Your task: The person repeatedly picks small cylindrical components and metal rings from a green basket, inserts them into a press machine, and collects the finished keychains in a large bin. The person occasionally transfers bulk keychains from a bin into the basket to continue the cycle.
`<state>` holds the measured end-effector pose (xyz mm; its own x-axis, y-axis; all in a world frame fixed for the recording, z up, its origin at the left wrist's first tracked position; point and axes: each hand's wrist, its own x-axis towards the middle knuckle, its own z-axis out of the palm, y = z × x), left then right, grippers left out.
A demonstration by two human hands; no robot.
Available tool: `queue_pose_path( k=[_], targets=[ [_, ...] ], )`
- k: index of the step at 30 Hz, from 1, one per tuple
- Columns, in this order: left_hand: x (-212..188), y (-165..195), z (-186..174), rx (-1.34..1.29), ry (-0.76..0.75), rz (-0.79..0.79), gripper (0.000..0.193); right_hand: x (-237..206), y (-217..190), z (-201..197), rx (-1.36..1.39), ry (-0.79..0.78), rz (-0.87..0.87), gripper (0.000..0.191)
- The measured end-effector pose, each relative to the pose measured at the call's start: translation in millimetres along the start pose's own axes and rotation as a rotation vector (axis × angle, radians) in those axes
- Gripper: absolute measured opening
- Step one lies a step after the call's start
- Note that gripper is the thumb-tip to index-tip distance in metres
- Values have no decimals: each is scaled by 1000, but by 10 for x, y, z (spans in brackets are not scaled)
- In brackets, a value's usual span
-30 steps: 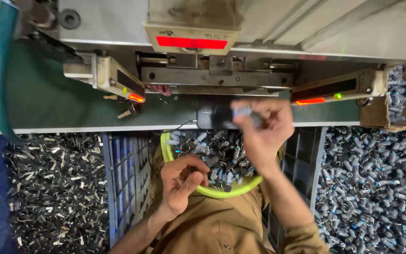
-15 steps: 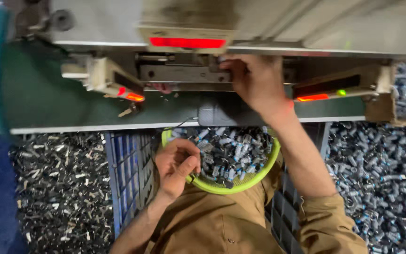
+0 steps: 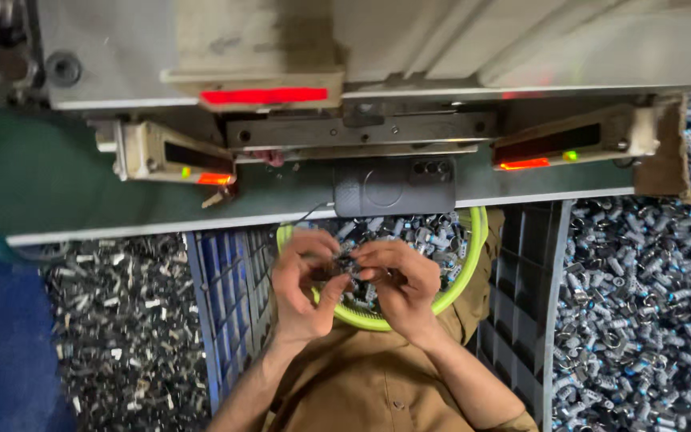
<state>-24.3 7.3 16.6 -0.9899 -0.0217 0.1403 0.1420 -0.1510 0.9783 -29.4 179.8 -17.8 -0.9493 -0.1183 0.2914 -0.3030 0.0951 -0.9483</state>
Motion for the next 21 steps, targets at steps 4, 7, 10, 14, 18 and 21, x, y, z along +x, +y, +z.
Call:
queue_pose_path(
  k=[4, 7, 10, 14, 18, 21],
  targets=[
    [13, 3, -38, 311, -58, 46, 12, -59, 99, -27, 188, -29, -52, 54],
    [19, 77, -95, 340, -61, 77, 8, 7, 139, 44, 64, -59, -223, 58],
    [51, 260, -204, 316, -108, 88, 6, 58, 176, 113, 442, 21, 144, 33],
    [-91, 650, -597, -253, -188, 214, 10, 28, 187, 92, 1101, 251, 775, 21],
    [-187, 526, -755, -120, -298, 34, 14, 251, 7, 3, 838, 133, 509, 21],
    [-196, 155, -467, 357, -313, -163, 18, 844, -192, -79, 385, 183, -32, 32]
  ],
)
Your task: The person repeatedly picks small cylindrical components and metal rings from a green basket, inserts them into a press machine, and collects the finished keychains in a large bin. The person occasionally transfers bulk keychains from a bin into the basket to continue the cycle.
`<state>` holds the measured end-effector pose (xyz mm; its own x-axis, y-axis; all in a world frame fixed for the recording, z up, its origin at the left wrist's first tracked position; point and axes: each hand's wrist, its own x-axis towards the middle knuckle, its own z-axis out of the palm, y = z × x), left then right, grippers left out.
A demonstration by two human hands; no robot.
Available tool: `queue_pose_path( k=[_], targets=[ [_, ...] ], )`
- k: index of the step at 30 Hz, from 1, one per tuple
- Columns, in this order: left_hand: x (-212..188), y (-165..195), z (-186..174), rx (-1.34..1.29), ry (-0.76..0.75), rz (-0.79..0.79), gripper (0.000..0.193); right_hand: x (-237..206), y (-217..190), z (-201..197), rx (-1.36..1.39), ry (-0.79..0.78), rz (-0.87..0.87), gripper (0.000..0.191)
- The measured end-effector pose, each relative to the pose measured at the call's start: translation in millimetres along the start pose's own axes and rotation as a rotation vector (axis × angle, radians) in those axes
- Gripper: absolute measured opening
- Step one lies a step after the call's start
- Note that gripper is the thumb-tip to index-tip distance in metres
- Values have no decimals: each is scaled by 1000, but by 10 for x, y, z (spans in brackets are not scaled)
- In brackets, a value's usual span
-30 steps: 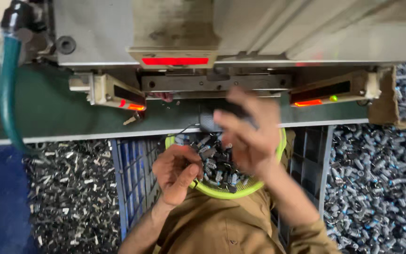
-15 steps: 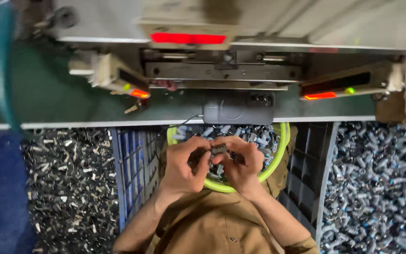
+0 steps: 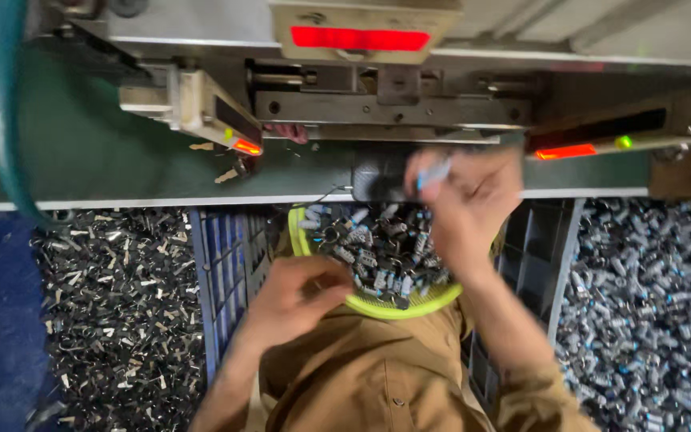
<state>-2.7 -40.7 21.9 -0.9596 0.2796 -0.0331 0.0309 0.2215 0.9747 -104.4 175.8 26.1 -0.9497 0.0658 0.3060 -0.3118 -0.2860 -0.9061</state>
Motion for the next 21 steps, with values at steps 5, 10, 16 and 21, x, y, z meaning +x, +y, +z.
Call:
queue_pose_path(
  k=[5, 10, 16, 21],
  targets=[
    [271, -166, 378, 331, 249, 70, 15, 875, 35, 98, -777, -141, -468, 18],
    [343, -281, 423, 540, 333, 187, 21, 942, 132, 79, -874, -228, -553, 24],
    [549, -331, 718, 857, 126, 97, 13, 1005, -393, 152, -900, -410, -557, 27],
    [261, -187, 504, 713, 295, 558, 25, 68, -444, -239, -736, -331, -442, 19]
  ],
)
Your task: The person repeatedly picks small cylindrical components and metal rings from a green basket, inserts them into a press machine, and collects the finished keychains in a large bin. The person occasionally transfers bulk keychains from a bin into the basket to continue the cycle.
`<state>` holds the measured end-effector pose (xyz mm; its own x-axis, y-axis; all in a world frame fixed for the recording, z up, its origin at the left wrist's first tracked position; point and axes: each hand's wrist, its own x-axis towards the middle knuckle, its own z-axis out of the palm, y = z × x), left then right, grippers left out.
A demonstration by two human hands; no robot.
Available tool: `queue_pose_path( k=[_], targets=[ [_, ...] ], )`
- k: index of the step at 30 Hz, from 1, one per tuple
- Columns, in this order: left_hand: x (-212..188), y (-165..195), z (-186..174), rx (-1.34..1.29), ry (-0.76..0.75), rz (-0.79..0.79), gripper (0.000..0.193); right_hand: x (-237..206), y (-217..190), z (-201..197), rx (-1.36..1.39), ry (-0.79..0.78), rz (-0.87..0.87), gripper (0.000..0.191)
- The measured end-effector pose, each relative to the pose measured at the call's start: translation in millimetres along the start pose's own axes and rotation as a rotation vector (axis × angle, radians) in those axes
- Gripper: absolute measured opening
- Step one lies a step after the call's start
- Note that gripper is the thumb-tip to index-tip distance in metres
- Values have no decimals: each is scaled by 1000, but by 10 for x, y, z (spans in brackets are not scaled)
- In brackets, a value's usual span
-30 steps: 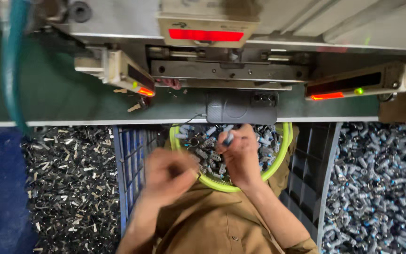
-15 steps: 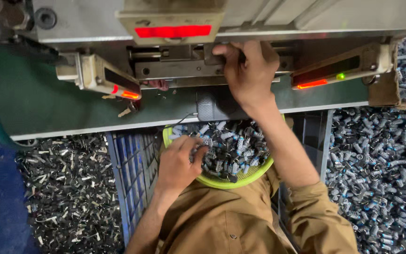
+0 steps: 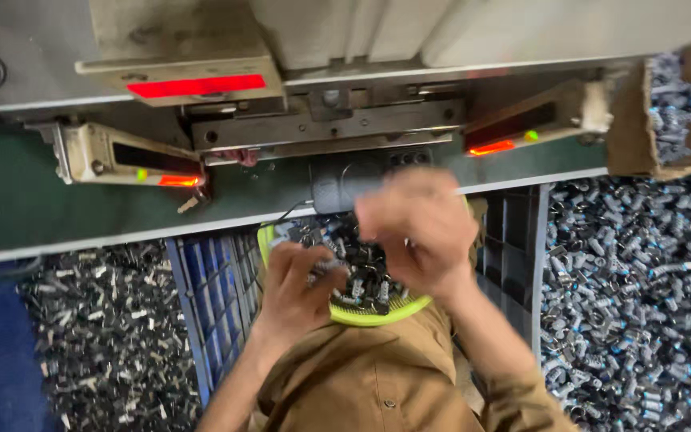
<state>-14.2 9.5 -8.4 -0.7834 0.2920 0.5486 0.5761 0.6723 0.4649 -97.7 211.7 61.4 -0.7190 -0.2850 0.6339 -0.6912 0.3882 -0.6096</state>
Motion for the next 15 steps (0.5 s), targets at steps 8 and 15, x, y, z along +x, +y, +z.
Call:
queue_pose_path(
  k=[8, 15],
  targets=[
    [-89, 109, 191, -817, 113, -363, 15, -1201, 44, 556, 1134, 38, 817, 18],
    [120, 169, 172, -1033, 40, -626, 21, -1325, 127, 469, 880, 307, 584, 31]
  ],
)
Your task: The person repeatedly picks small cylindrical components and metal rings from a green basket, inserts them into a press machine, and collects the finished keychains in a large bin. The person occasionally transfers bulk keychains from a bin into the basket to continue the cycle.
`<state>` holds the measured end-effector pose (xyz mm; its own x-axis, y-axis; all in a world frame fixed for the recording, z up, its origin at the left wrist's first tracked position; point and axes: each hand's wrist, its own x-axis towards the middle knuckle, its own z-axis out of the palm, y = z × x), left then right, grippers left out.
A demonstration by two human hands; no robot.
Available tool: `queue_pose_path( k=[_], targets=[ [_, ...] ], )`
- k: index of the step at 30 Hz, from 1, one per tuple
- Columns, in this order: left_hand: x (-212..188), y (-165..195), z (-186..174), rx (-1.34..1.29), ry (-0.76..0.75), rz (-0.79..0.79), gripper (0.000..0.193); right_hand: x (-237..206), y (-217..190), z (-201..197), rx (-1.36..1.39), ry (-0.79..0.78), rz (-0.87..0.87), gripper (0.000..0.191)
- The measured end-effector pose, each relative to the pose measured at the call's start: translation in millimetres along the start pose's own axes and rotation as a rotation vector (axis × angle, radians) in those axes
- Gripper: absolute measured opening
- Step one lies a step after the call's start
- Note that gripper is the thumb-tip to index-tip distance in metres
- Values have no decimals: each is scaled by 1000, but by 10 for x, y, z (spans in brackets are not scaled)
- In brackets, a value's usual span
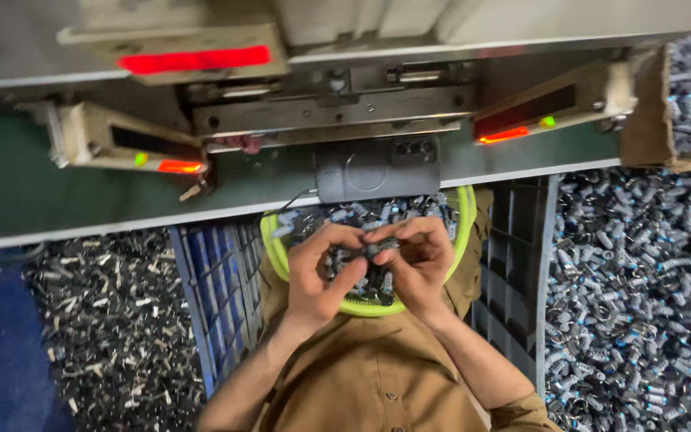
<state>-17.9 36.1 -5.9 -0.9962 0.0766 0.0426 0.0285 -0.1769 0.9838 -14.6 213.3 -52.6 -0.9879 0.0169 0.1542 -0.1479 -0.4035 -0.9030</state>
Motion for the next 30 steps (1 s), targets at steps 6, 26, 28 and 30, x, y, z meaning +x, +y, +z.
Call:
queue_pose_path(
  k=[6, 26, 28, 30],
  targets=[
    [72, 239, 11, 444, 108, 444, 21, -49, -53, 144, 11, 100, 128, 26],
    [-226, 364, -306, 785, 273, 393, 11, 388, -181, 158, 389, 38, 429, 35],
    [-247, 289, -316, 416, 204, 120, 14, 608, -381, 306, 141, -32, 157, 36],
    [-267, 217, -300, -140, 122, 11, 30, 939, -575, 473, -129, -65, -157, 38]
  ],
)
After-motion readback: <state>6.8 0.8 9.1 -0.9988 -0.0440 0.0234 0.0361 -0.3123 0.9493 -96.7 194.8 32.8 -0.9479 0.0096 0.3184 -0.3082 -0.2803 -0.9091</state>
